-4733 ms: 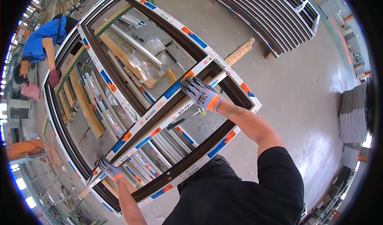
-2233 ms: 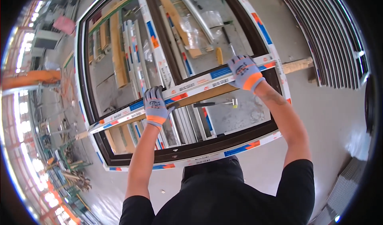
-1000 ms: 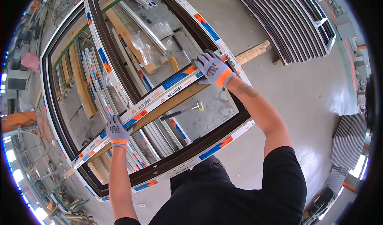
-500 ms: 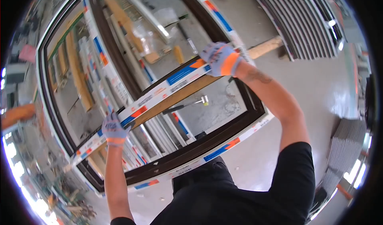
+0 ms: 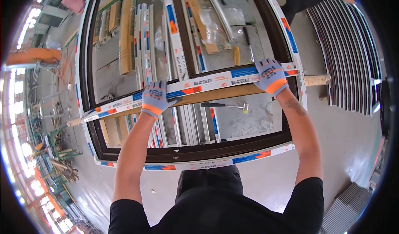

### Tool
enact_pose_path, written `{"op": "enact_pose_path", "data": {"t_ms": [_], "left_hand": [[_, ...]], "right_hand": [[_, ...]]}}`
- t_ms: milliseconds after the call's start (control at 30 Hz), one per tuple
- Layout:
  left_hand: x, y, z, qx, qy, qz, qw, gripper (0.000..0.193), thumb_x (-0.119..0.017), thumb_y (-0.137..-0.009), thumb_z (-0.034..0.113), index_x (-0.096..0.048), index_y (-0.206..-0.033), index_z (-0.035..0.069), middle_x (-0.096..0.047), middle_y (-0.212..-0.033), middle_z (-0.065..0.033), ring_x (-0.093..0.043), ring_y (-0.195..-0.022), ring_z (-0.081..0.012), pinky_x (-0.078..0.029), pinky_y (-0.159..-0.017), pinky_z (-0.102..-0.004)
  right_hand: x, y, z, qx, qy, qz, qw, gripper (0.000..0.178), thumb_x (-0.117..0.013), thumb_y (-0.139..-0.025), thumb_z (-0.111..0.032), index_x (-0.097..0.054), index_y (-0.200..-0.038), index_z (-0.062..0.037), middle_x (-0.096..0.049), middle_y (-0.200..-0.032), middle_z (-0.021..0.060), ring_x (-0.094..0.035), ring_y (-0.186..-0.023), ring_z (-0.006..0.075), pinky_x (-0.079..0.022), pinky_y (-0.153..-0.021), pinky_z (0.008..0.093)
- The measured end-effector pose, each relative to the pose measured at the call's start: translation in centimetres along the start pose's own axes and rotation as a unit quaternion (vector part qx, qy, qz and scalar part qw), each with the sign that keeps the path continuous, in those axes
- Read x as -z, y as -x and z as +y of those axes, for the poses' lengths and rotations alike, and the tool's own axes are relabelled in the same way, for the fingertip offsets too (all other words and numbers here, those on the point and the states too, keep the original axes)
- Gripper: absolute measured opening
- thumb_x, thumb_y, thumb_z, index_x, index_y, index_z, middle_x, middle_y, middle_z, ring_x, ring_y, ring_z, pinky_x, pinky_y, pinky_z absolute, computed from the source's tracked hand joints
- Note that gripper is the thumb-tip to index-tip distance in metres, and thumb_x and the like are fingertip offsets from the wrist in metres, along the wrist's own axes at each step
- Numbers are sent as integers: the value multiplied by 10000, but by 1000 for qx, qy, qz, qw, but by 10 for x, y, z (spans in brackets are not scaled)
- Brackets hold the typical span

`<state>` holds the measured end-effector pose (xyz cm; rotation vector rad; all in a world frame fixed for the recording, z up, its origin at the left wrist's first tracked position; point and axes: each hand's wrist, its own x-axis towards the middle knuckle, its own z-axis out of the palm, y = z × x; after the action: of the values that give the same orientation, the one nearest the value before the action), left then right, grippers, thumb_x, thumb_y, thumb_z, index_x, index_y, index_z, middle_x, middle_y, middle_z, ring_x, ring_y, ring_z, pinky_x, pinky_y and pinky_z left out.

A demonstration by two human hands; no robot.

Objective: Assembling window frames and cutting components using a miter saw in a fabrication facility.

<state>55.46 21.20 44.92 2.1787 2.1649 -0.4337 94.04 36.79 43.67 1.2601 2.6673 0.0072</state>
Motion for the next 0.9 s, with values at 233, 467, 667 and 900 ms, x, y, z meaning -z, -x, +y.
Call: {"op": "enact_pose_path", "data": {"t_ms": [233,467,667,900], "left_hand": [[-7,0,-7,-55,55,37,996,727,-645,-706,698,-618,-986,27,-643,-902,-133,-638,-865,-286,-493,-823,-432],[-39,10,-43,-137,104,165,971,536,-671,-758,513,-621,-989,31,-631,-961,-137,-606,-936,-315,-491,-834,-424],[-78,112,-235,-29,75,167,983,654,-729,-683,549,-583,-1076,48,-595,-1032,-114,-577,-996,-297,-486,-836,-403],[-123,179,-389,1,41,208,977,661,-703,-695,574,-589,-1084,52,-582,-1067,-112,-554,-1027,-291,-460,-873,-387]], "right_hand": [[23,9,-78,48,-71,142,986,874,-787,-638,-443,-456,-1319,-6,-461,-1322,199,-401,-1259,401,-252,-1129,530],[40,-65,-261,162,23,101,981,814,-694,-740,-510,-468,-1355,-28,-460,-1395,121,-334,-1361,329,-170,-1181,511],[31,-70,-280,81,85,58,991,713,-662,-778,-486,-497,-1323,-56,-482,-1383,104,-357,-1353,300,-177,-1177,502],[87,-120,-493,90,15,85,992,714,-755,-719,-431,-502,-1243,-18,-566,-1171,162,-521,-1104,316,-400,-994,429]]}}
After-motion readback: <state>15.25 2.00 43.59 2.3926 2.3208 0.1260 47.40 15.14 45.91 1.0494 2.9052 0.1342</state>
